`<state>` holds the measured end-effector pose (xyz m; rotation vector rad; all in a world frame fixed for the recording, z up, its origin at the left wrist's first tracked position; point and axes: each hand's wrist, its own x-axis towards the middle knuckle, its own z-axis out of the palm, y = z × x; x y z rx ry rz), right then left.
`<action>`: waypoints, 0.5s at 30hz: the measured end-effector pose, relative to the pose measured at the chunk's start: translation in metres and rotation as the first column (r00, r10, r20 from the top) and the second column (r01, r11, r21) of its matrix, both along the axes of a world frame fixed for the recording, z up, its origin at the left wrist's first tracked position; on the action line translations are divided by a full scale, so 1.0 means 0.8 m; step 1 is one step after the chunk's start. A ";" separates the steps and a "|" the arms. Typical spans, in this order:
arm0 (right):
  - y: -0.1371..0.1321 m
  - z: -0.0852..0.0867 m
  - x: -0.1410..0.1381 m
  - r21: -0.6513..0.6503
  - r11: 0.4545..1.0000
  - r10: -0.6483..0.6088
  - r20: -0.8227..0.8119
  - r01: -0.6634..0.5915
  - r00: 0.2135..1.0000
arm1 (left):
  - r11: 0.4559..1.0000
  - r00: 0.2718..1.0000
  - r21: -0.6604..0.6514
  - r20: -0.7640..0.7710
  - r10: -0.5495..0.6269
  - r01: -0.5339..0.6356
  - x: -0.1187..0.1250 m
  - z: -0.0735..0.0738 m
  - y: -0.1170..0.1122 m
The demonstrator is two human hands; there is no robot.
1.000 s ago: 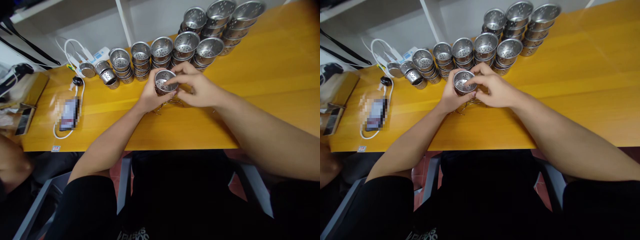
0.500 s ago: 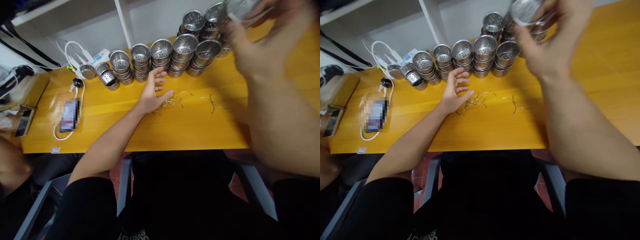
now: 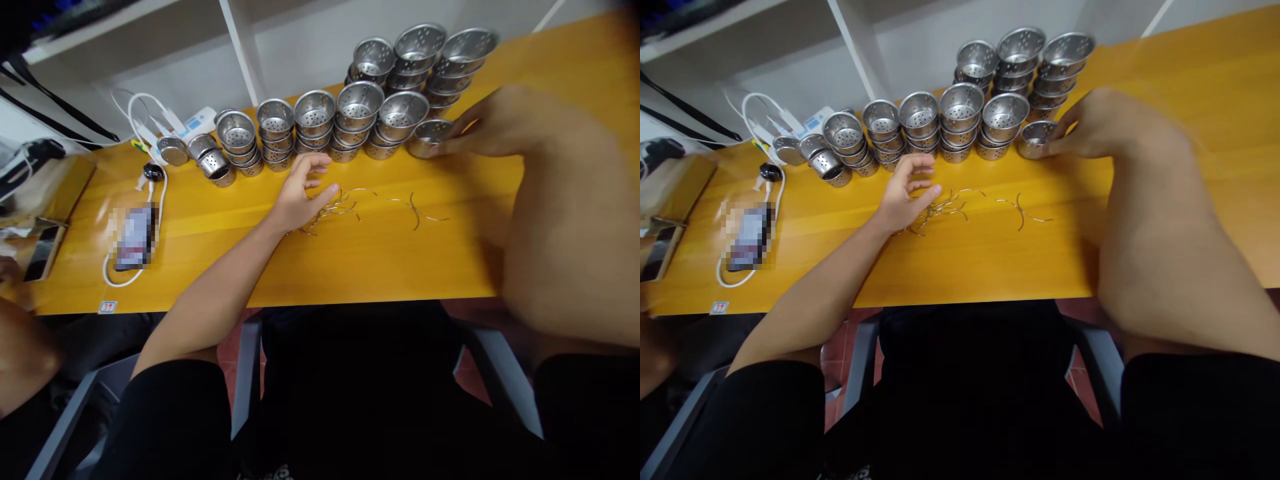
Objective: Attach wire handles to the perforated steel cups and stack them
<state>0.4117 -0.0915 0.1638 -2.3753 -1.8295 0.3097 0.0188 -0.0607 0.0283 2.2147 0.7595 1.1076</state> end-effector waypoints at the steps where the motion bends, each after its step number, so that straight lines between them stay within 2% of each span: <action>1: 0.000 0.000 -0.006 -0.014 1.000 0.008 0.004 -0.008 1.000 | 1.000 1.000 -0.005 0.008 -0.011 0.011 0.000 0.001 -0.001; 5: -0.002 -0.005 0.008 -0.010 1.000 0.019 -0.044 -0.020 0.999 | 0.999 1.000 -0.024 0.003 -0.026 0.026 -0.001 0.005 -0.004; 7: -0.006 -0.007 0.016 0.106 0.994 -0.025 -0.059 0.031 0.998 | 0.999 1.000 -0.028 -0.011 -0.026 0.026 -0.001 0.006 -0.005; 8: -0.008 -0.007 0.017 0.217 0.974 -0.055 -0.073 0.070 0.996 | 0.999 1.000 -0.028 -0.013 -0.028 0.028 -0.001 0.006 -0.006; 9: -0.010 -0.007 0.015 0.348 0.932 -0.075 -0.099 0.105 0.992 | 0.999 0.999 -0.027 -0.010 -0.031 0.031 -0.001 0.007 -0.006; 11: -0.010 -0.004 0.003 0.569 0.814 -0.039 -0.148 0.117 0.988 | 0.999 0.999 -0.033 0.001 -0.041 0.041 -0.001 0.008 -0.007; 13: -0.005 0.006 -0.015 0.671 0.741 0.065 -0.135 0.043 0.989 | 0.998 0.999 -0.045 0.005 -0.045 0.045 -0.001 0.009 -0.008; 15: 0.006 0.025 -0.037 0.687 0.721 0.198 -0.074 -0.095 0.977 | 0.998 0.999 -0.053 0.007 -0.042 0.042 -0.001 0.010 -0.008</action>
